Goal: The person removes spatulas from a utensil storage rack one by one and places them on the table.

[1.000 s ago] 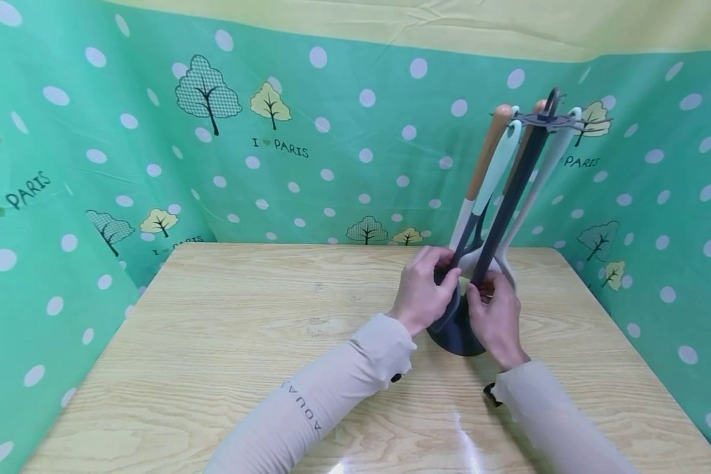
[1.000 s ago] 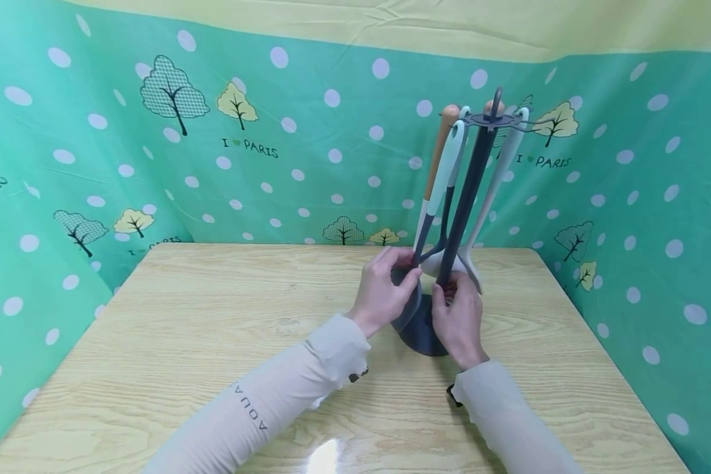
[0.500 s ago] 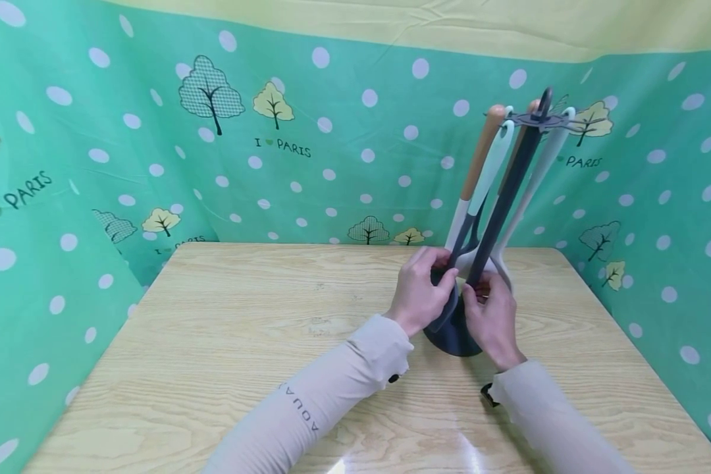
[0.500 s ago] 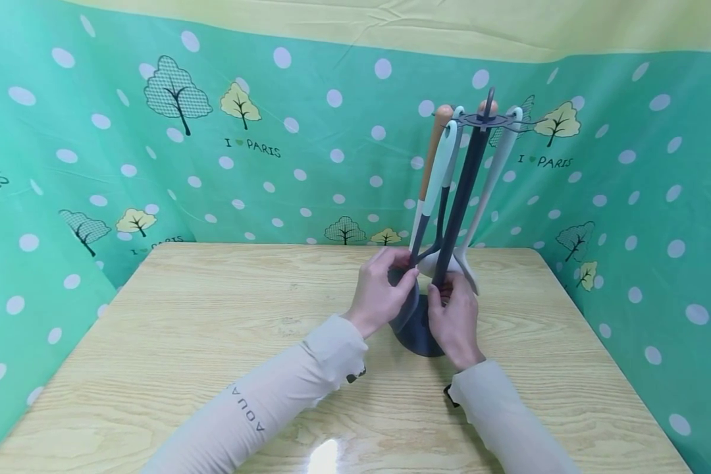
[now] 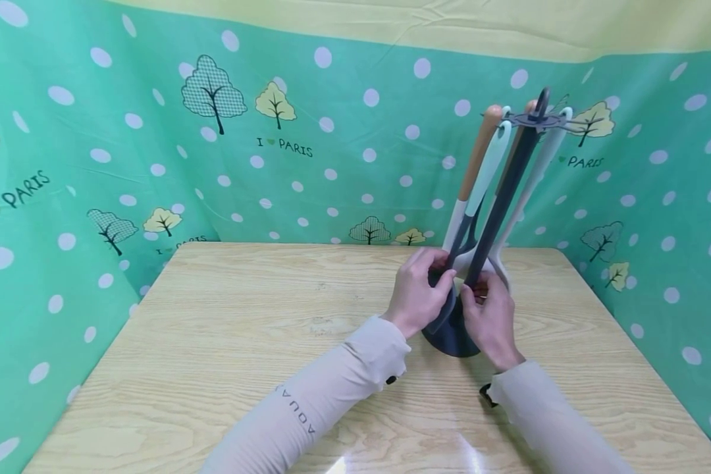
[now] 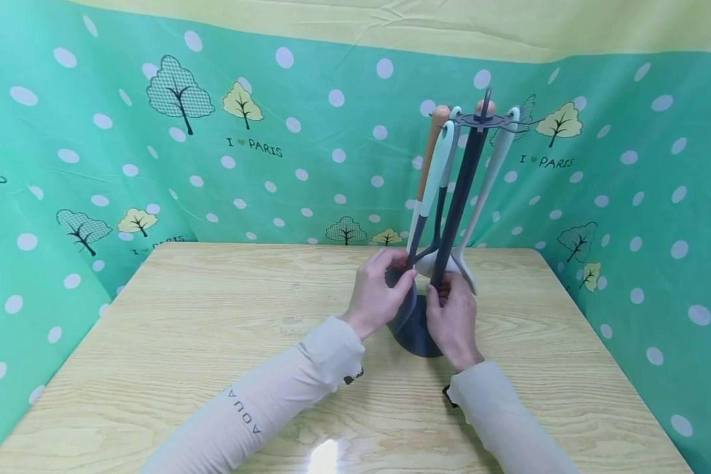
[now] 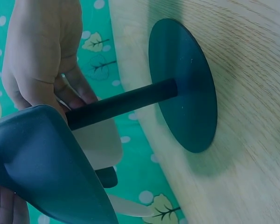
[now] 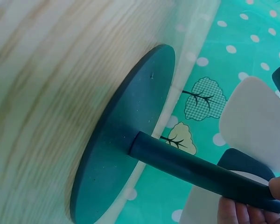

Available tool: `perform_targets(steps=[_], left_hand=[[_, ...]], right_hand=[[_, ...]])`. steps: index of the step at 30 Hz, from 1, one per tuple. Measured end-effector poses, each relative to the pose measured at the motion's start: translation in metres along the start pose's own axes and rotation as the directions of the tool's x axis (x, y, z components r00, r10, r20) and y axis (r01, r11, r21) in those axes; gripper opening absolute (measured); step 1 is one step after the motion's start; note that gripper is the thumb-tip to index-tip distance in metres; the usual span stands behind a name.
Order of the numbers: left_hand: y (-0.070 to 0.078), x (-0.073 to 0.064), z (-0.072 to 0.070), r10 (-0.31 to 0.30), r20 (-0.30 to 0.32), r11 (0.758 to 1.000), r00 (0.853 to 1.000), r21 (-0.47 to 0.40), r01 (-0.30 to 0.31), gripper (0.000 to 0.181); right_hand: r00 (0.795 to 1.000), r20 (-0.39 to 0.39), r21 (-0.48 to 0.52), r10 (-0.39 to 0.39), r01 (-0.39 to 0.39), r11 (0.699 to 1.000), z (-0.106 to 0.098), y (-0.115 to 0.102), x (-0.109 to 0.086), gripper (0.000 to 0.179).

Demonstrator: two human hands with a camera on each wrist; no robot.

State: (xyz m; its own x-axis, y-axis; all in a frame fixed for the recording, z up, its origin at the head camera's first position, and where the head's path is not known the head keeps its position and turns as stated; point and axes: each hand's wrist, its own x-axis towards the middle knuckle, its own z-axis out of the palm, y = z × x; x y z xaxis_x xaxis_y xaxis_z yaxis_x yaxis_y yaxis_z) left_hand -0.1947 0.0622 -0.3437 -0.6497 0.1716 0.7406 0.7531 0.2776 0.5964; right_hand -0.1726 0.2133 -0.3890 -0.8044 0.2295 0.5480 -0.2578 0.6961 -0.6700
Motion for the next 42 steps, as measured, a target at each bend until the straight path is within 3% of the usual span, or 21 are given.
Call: perform_targets(steps=[42], left_hand=[[-0.004,-0.009,-0.021,0.011,-0.037,1.0,0.999,0.024,-0.01,0.016]], right_hand=[[1.0,0.017,0.037,0.013,-0.014,0.999,0.015,-0.014,-0.007,0.017]])
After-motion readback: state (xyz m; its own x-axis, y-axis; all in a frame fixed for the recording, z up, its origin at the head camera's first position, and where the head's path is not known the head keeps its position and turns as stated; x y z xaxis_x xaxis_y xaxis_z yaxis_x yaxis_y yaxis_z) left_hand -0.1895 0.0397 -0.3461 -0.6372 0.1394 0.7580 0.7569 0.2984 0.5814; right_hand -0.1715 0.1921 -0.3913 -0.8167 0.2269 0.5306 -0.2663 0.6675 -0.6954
